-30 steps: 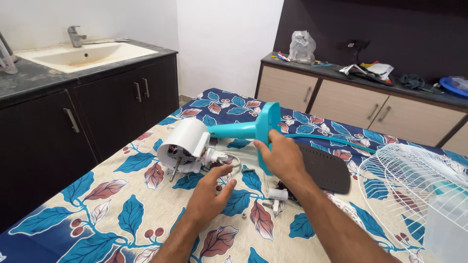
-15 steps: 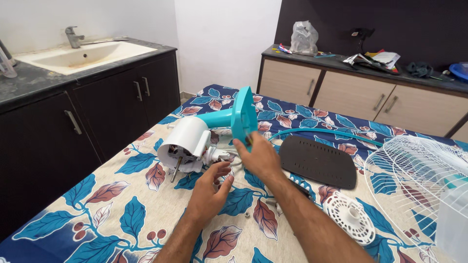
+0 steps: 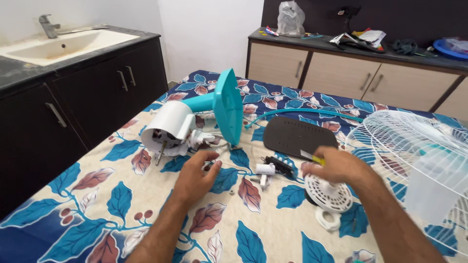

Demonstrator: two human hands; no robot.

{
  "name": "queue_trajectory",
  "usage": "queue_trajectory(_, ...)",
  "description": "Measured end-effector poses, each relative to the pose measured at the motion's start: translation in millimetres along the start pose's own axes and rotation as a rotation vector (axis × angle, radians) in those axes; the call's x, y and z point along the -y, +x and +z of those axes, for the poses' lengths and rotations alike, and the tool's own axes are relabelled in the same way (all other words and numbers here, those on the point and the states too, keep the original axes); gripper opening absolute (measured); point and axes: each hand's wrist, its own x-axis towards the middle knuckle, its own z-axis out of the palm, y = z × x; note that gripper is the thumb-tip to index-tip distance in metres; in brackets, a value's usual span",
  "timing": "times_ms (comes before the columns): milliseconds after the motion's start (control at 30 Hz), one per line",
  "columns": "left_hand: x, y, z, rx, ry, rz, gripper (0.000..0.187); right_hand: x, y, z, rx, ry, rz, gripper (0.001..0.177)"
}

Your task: The person disassembles a teal LG table fan on a floral tablecloth. They use a yellow screwdriver to remove screws from the motor housing and rear control panel, then detach the back cover and remove internal components including the speed control switch and capacitor.

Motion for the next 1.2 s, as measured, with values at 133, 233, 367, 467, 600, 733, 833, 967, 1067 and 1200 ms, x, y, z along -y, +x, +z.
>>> queue_trajectory(133,-8,-5,-2,0.029,0.158,0.040,0.029,-24,-6,16,0.140,-0.214,0.015,0.062)
queue_trajectory(233,-9,-11,1,0.030,0.254,0.075,0.026,-35,-8,19,0.117,-0.242,0.162,0.056)
queue_trajectory(367,-5,-9,5,0.039,0.341,0.129,0.022,-38,-10,13,0.154,-0.188,0.027,0.054)
queue_trajectory(467,0,-8,8,0.035,0.380,0.189,0.022,-33,-14,5,0.055,-0.162,0.010,0.050)
queue_trajectory(600,2,-9,10,0.036,0.403,0.179,0.022,-20,-20,-6,-0.301,0.011,0.019,0.057)
queue_trajectory(733,-1,-7,9,0.060,0.422,0.146,0.023,-14,-19,-10,-0.118,0.020,0.042,0.061)
queue_trajectory(833,-2,-9,7,0.063,0.428,0.133,0.022,-12,-16,5,0.187,-0.138,-0.043,0.070)
queue_trajectory(967,-4,-9,7,0.066,0.418,0.135,0.023,-12,-13,24,0.266,-0.207,-0.122,0.060)
queue_trajectory(1067,-4,-8,7,0.066,0.413,0.125,0.024,-10,-8,23,0.275,-0.270,-0.143,0.049)
queue_trajectory(1200,-2,-7,7,0.067,0.406,0.125,0.023,-3,1,13,0.160,-0.235,-0.050,0.042)
